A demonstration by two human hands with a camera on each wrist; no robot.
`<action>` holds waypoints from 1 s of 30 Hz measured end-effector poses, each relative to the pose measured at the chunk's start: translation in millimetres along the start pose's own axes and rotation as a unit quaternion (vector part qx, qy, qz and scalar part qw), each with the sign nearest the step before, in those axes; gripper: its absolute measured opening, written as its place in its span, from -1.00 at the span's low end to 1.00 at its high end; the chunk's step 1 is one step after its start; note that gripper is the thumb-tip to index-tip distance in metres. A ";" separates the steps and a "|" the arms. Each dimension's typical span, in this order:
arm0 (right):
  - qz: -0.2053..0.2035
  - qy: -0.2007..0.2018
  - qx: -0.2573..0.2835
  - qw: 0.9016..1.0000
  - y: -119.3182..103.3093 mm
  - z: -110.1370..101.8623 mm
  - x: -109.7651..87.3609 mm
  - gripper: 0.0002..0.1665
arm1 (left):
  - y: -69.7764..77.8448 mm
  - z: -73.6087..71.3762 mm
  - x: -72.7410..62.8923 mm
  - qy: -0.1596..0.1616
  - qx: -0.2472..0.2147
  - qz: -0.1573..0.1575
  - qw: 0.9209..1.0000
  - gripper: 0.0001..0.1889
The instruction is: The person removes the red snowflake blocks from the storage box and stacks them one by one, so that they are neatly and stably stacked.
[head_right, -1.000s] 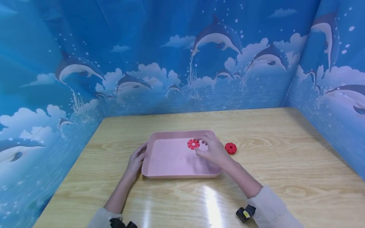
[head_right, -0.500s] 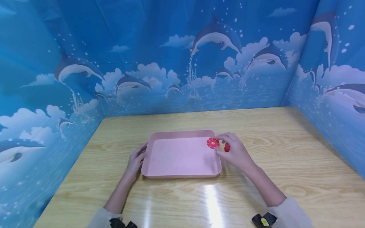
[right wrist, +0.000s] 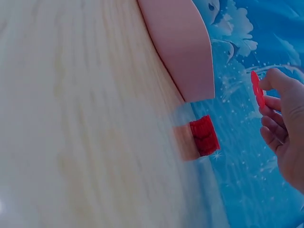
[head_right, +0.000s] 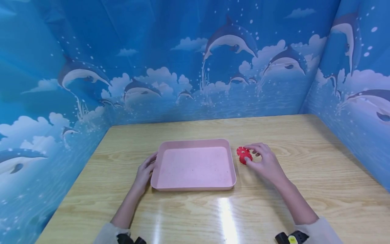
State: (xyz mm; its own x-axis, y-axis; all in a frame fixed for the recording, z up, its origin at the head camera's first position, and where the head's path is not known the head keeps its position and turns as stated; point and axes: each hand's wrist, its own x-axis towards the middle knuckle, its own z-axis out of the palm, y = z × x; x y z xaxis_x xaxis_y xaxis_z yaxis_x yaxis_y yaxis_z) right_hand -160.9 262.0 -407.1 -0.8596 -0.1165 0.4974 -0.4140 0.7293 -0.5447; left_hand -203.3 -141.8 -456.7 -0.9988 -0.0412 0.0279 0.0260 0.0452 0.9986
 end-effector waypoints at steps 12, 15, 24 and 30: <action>0.043 -0.010 0.003 0.999 25.5 5.7 -8.8 -0.57 | -0.3 -0.4 -0.6 -0.005 0.005 0.004 1.000 -0.57; 0.043 -0.009 -0.002 0.999 31.8 8.6 -10.9 -0.57 | -0.2 -0.4 -0.3 -0.003 0.005 0.002 1.000 -0.57; 0.021 0.002 -0.007 1.000 42.8 15.2 -13.0 -0.58 | 0.8 -0.1 -0.2 -0.004 0.005 -0.007 1.000 -0.57; 0.021 0.000 -0.009 1.000 43.8 18.8 -7.7 -0.57 | 0.5 -0.5 -0.6 -0.010 0.004 -0.006 1.000 -0.56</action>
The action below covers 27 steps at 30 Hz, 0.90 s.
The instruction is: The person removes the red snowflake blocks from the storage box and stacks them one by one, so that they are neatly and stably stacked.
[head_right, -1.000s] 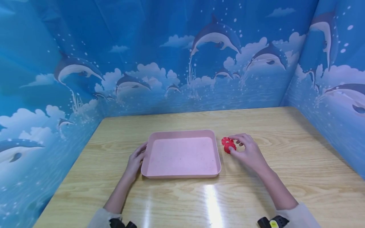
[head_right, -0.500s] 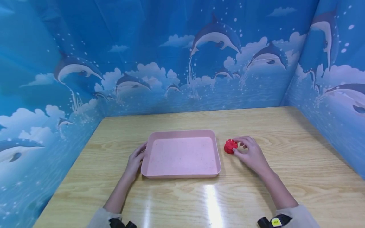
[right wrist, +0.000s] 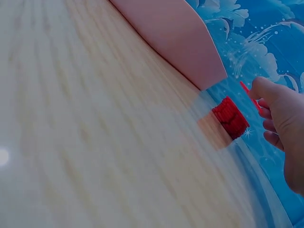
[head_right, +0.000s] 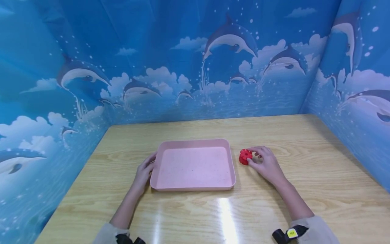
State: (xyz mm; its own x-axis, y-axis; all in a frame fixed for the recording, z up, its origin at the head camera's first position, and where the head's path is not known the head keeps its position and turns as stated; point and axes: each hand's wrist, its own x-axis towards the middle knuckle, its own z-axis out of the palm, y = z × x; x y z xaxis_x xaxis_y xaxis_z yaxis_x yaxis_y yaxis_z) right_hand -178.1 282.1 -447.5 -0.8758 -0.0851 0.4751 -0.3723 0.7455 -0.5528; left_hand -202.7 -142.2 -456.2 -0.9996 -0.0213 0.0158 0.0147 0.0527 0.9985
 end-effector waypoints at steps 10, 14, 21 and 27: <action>-0.009 -0.001 -0.001 1.000 4.1 3.4 0.4 -0.59 | 1.2 0.4 -0.2 0.002 -0.003 0.002 1.000 -0.56; -0.006 -0.005 0.000 1.000 5.2 4.1 -1.0 -0.58 | -0.1 -0.3 -0.3 0.004 0.001 -0.002 1.000 -0.57; 0.005 -0.015 0.009 1.000 5.8 5.2 -3.2 -0.56 | -0.3 -1.6 -1.5 0.005 0.001 -0.008 1.000 -0.57; 0.003 -0.011 0.006 1.000 8.3 3.6 -2.6 -0.55 | 0.3 -0.3 0.1 -0.003 -0.002 -0.005 1.000 -0.56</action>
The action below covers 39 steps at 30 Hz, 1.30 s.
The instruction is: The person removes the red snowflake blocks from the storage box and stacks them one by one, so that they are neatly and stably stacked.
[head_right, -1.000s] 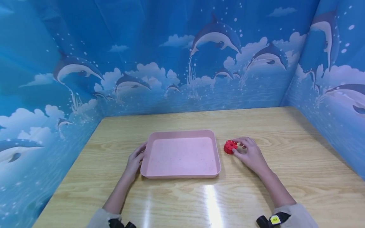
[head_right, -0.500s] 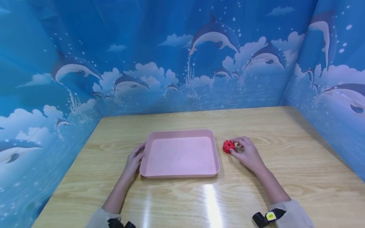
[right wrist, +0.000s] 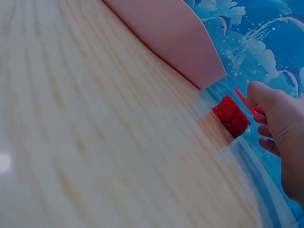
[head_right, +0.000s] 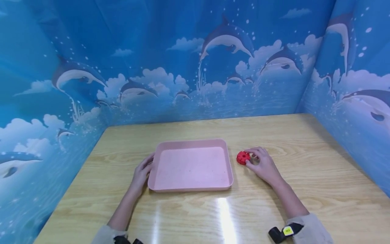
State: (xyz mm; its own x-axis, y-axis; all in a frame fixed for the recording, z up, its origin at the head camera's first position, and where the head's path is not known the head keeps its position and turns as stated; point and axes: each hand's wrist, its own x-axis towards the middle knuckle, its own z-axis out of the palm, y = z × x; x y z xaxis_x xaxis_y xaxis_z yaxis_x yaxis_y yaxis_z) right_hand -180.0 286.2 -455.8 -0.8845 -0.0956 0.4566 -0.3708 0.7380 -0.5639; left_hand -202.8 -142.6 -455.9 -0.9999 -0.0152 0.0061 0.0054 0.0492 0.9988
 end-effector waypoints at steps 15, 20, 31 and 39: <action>-0.011 -0.007 0.005 1.000 3.1 2.5 0.0 -0.55 | 1.5 -0.5 -2.0 -0.001 0.000 -0.003 1.000 -0.56; -0.014 -0.008 0.010 1.000 2.9 2.4 1.5 -0.55 | 0.6 0.1 -1.1 -0.001 -0.004 0.004 1.000 -0.56; -0.008 -0.015 0.008 1.000 2.5 1.3 -0.1 -0.55 | 0.2 2.3 -2.2 0.008 0.002 0.009 1.000 -0.57; -0.014 -0.019 0.011 1.000 3.0 1.6 1.5 -0.54 | 1.5 2.9 -3.0 0.012 -0.004 0.011 1.000 -0.57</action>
State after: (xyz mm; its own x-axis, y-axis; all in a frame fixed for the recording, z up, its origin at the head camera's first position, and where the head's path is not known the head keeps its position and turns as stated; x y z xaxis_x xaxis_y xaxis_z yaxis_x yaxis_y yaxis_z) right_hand -182.9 287.2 -457.9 -0.8837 -0.1421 0.4460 -0.4015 0.7200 -0.5661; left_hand -199.9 -139.6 -454.5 -0.9989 -0.0378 0.0282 0.0266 0.0414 0.9988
